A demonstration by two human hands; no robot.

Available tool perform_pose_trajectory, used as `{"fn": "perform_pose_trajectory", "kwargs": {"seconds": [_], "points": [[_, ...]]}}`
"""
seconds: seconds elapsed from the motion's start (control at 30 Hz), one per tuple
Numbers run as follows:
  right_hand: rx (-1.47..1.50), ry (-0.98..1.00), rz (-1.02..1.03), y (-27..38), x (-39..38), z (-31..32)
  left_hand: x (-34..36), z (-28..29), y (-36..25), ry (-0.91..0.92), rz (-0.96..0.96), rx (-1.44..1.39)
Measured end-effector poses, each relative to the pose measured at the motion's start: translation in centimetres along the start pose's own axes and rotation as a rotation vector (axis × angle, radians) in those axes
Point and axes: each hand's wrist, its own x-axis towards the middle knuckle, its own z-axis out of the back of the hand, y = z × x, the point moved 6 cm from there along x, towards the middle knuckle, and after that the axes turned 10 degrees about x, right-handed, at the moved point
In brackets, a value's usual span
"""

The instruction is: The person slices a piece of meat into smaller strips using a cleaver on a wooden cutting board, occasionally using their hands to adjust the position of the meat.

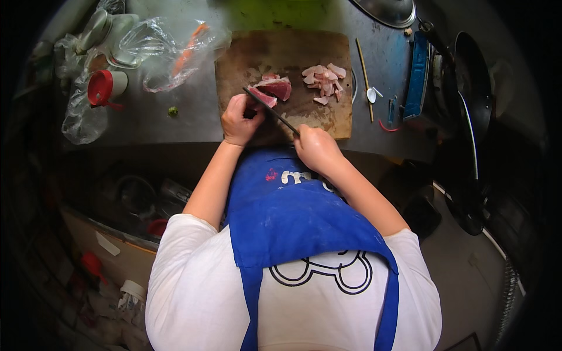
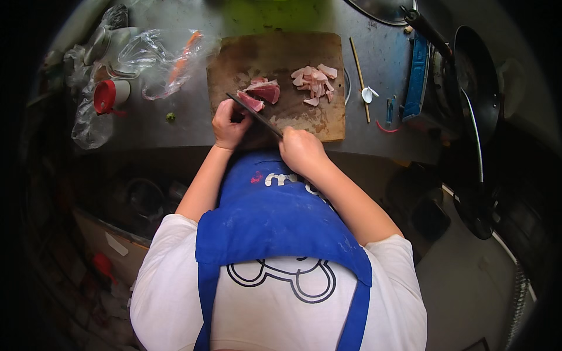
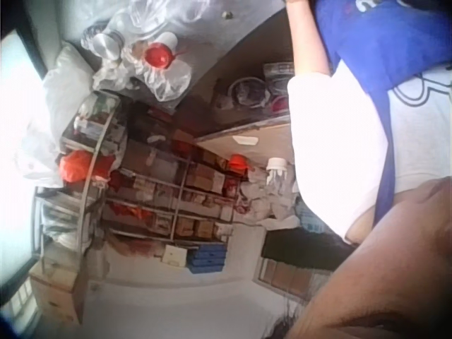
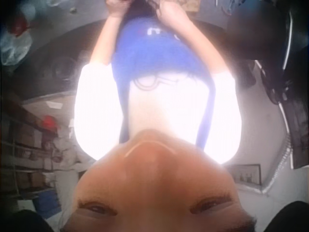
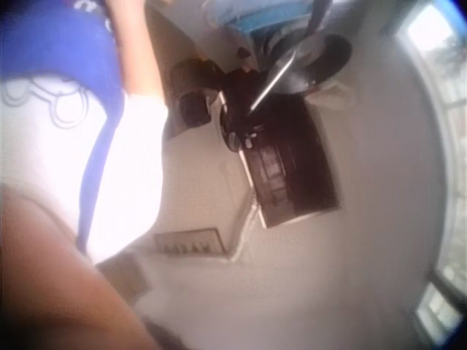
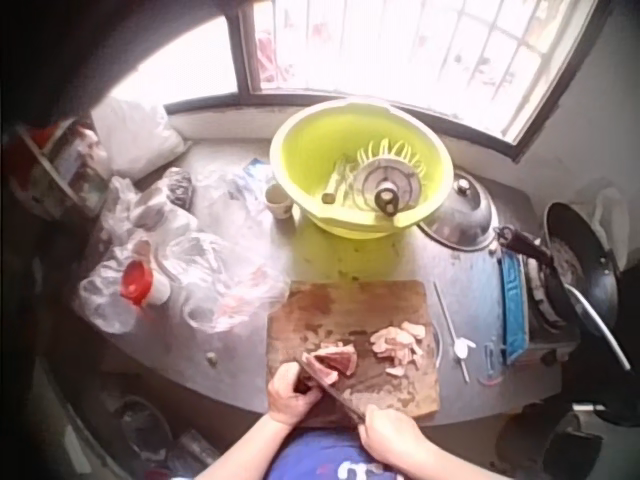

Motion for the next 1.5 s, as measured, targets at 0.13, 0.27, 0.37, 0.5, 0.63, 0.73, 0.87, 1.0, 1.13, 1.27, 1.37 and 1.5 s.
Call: {"fn": "perform_pose_trajectory", "kwargs": {"seconds": [0.13, 0.27, 0.37, 0.5, 0.63, 0.73, 0.87, 1.0, 1.13, 1.27, 1.37, 1.5], "points": [[0.014, -0.016, -0.002, -0.9, -0.5, -0.6, 0.1, 0.0, -0.2, 0.048, 0.016, -0.020], [0.051, -0.070, 0.103, 2.2, 4.7, -1.9, -0.5, -0.4, -0.2, 0.126, -0.001, -0.033], [0.064, -0.066, 0.089, 2.7, 6.0, -2.0, 0.1, -0.2, -0.4, 0.097, 0.001, -0.037], [0.077, -0.048, 0.048, 1.4, 3.8, -0.8, 0.1, 0.3, 1.0, 0.045, 0.165, -0.062], [0.022, 0.011, -0.024, -2.4, 0.4, -0.2, -1.1, -1.0, 6.0, 0.028, 0.573, -0.613], [-0.008, 0.041, -0.113, -3.5, -1.1, 0.6, -0.8, 0.0, 6.4, 0.028, 0.852, -0.986], [0.032, 0.064, -0.133, -2.8, -1.2, 1.7, -1.1, 1.4, 5.5, -0.011, 0.860, -1.207], [0.075, 0.043, -0.156, -1.5, -1.7, 2.8, -1.9, 1.2, 4.4, 0.030, 0.789, -1.150], [-0.018, 0.056, -0.136, -0.3, -2.7, 3.8, -2.7, 0.3, 5.9, 0.111, 0.679, -0.694], [0.041, -0.016, -0.051, -0.3, -2.0, 2.1, -2.1, 1.6, 4.1, 0.106, 0.487, -0.489], [-0.014, -0.068, 0.008, 0.2, -0.6, 0.0, -0.8, 2.7, 1.5, 0.181, 0.235, -0.152], [-0.034, -0.142, 0.067, 0.6, 1.0, -1.7, -0.5, 2.4, 1.3, 0.237, 0.078, 0.135]]}}
